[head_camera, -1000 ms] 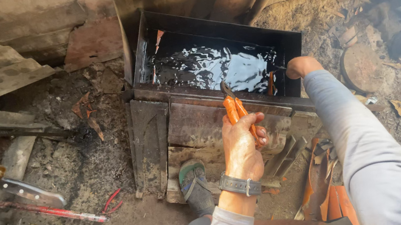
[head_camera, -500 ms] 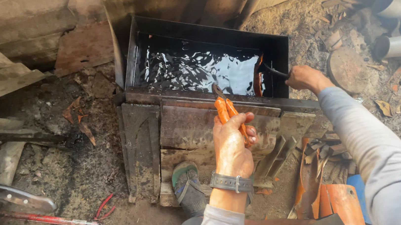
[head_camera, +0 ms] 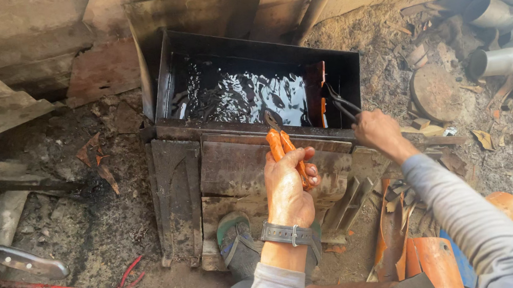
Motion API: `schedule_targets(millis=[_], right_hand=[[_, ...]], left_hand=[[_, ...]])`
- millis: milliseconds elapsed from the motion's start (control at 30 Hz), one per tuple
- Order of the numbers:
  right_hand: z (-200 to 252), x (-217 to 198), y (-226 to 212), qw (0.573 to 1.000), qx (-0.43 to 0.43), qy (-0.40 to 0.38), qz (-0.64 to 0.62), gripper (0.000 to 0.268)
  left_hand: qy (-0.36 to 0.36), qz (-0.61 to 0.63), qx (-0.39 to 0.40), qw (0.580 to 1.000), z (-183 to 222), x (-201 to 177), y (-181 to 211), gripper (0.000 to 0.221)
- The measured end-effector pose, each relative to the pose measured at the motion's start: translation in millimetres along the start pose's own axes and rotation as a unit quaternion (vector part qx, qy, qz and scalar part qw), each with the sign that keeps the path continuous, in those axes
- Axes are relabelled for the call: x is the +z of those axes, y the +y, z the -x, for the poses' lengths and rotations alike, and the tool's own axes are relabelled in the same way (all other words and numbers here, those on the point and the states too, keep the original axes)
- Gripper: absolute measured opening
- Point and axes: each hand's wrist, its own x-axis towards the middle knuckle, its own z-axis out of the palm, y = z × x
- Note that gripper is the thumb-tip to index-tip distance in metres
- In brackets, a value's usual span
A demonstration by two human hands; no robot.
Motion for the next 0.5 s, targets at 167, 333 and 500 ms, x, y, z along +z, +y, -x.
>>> schedule_targets(millis=[167, 333, 500], right_hand=[[47.3, 1.6, -21.3, 0.995, -0.048, 0.091, -0.007, 0.031], [78.2, 5.8, -36.6, 0.984, -0.082, 0.153, 0.026, 0.02], [104.1, 6.7, -53.1, 0.978, -0.089, 0.183, 0.046, 0.016]], left_hand=[[-0.013, -0.02, 0.018, 1.0, -1.8, -4.2, 0.8, 0.027], [-0.017, -0.021, 0.023, 0.999, -4.0, -9.5, 3.9, 0.027], [-0.012, -0.035, 0.032, 0.999, -7.5, -16.0, 10.0, 0.029]])
